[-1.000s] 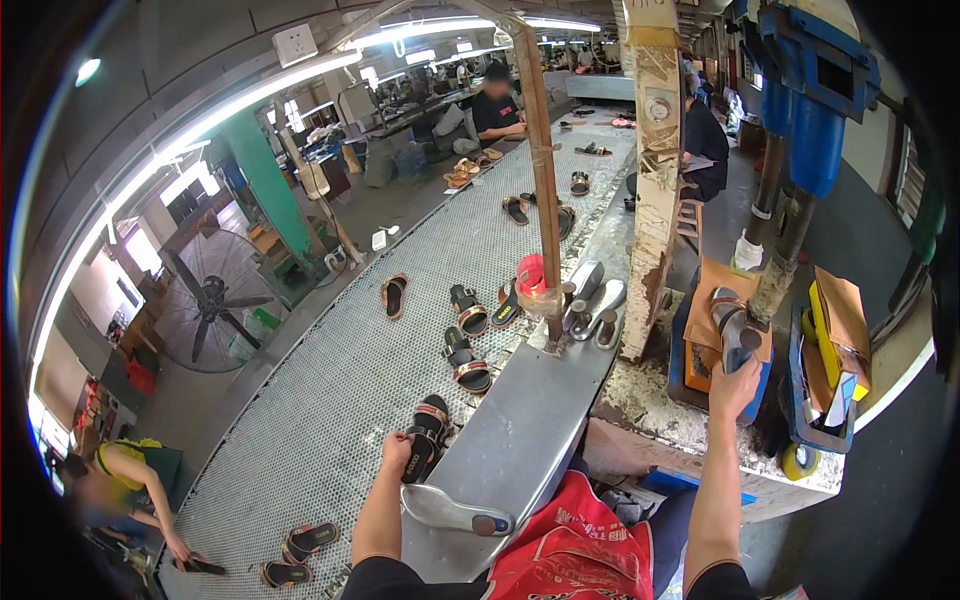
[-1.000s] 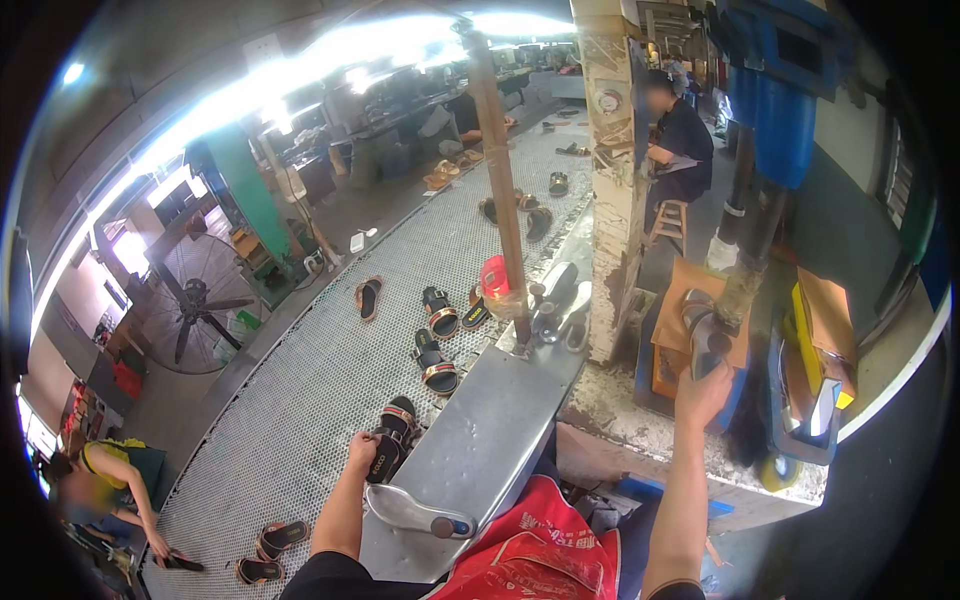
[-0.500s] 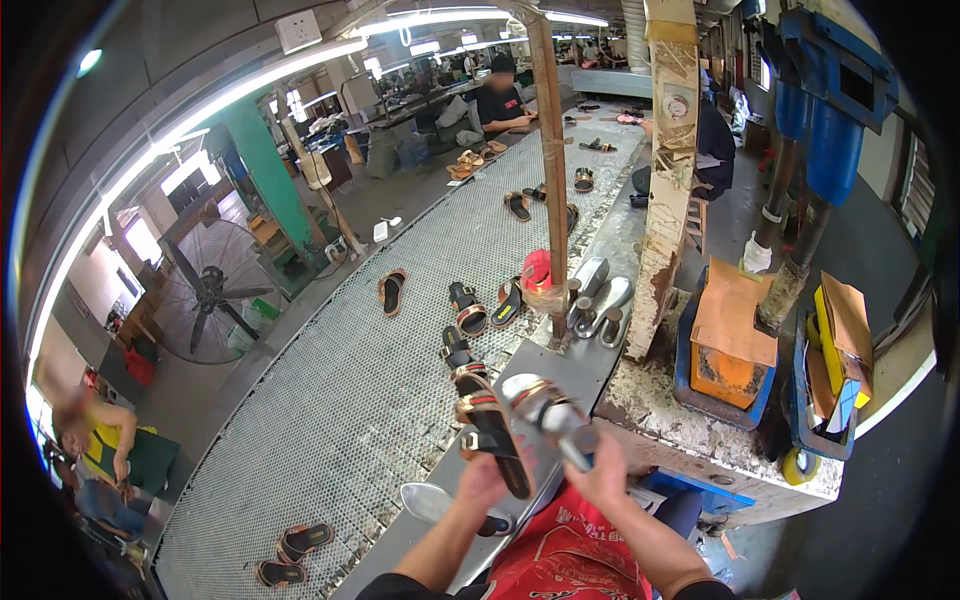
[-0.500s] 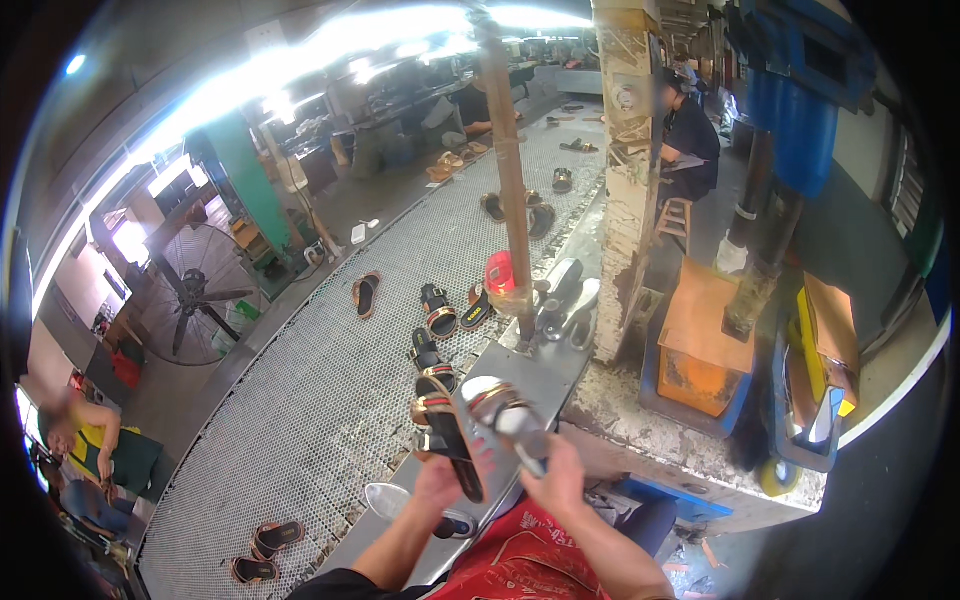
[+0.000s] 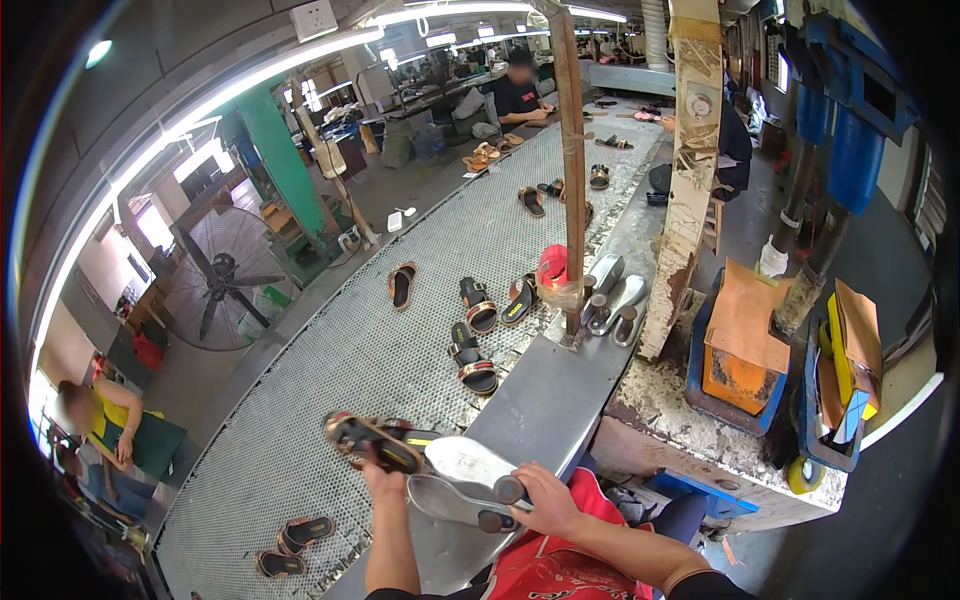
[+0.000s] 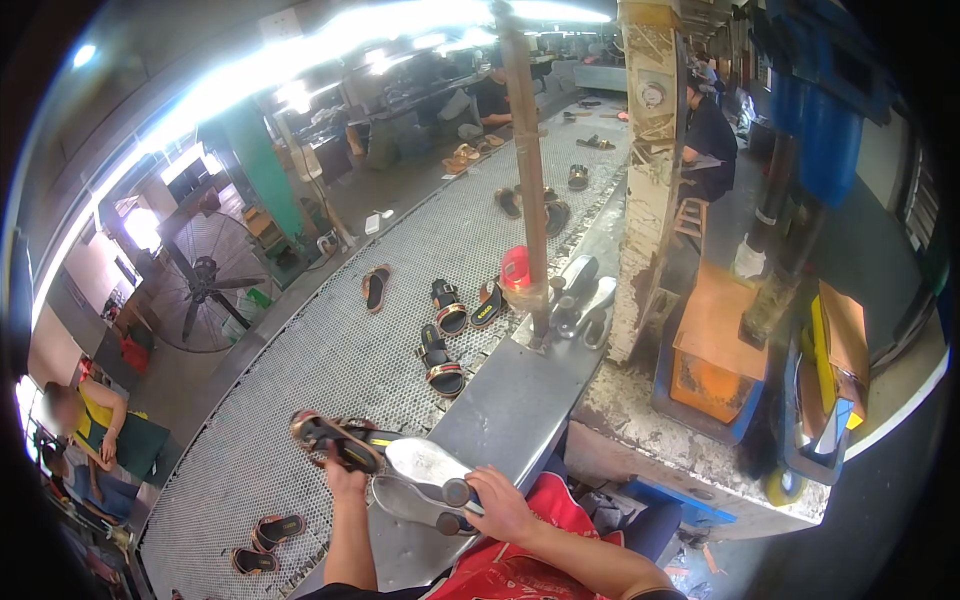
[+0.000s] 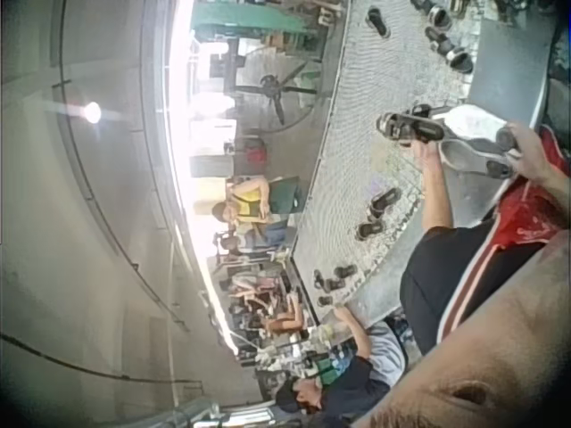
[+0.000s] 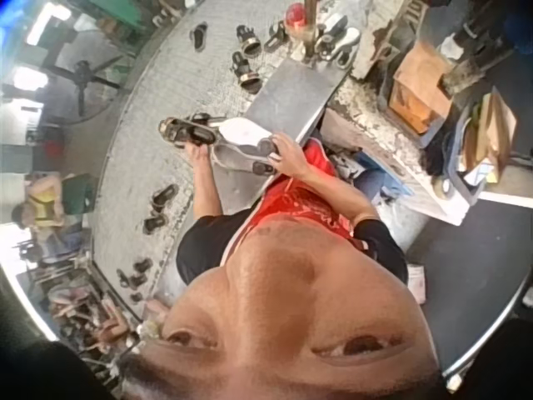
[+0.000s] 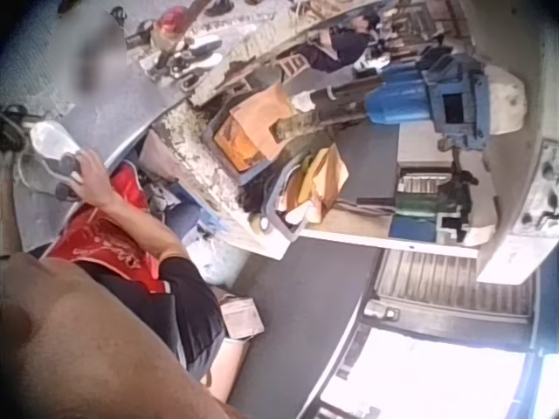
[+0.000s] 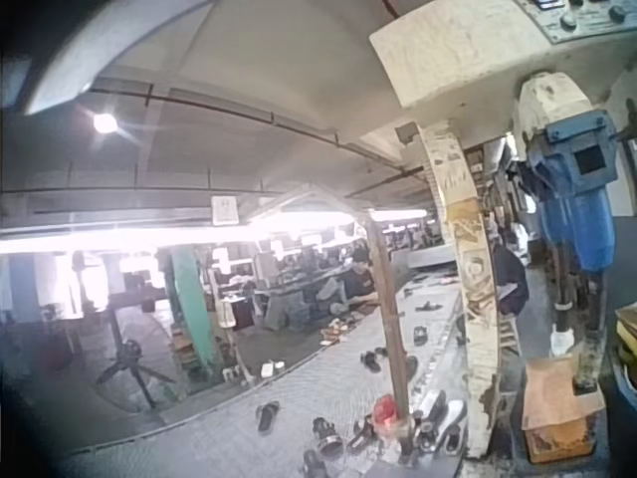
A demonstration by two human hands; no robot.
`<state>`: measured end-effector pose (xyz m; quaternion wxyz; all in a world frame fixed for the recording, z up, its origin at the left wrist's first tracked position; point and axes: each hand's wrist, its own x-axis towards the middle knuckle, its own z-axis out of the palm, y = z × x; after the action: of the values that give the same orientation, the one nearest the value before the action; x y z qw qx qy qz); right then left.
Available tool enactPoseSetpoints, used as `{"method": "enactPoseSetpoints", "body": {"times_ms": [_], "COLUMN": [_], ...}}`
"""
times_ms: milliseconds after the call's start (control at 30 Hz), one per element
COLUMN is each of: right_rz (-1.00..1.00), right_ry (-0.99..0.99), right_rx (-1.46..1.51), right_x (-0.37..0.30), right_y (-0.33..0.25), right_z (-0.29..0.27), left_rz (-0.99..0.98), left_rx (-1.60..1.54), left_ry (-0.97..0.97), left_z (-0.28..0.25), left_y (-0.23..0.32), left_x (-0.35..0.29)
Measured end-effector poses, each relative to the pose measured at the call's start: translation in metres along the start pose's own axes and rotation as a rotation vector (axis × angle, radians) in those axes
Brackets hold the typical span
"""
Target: The person assembles sandals by taking them from a conveyor belt, fitting them onto shoe lasts, pressing them in a shoe press machine, and removing the pressed sandals from the lasts.
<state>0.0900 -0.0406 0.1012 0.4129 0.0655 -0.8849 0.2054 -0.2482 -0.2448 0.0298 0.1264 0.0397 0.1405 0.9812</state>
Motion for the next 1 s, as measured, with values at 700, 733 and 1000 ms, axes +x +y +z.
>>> {"method": "enactPoseSetpoints", "body": {"times_ms": [700, 733, 1000], "right_rz": [0.461, 0.453, 0.533], "right_ry": [0.328, 0.366, 0.421], "right_rx": [-0.112, -0.101, -0.042], "right_x": [-0.032, -0.03, -0.026], "right_y": [0.012, 0.015, 0.024], "right_z": [-0.027, -0.028, -0.042], "left_rz": [-0.558, -0.596, -0.569], "left_rx": [-0.006, -0.084, -0.038], "left_ry": [-0.41, -0.491, -0.623], "left_z": [0.119, 0.11, 0.122], "left_y": [-0.168, -0.181, -0.215], "left_x": [-0.166, -0.172, -0.183]}}
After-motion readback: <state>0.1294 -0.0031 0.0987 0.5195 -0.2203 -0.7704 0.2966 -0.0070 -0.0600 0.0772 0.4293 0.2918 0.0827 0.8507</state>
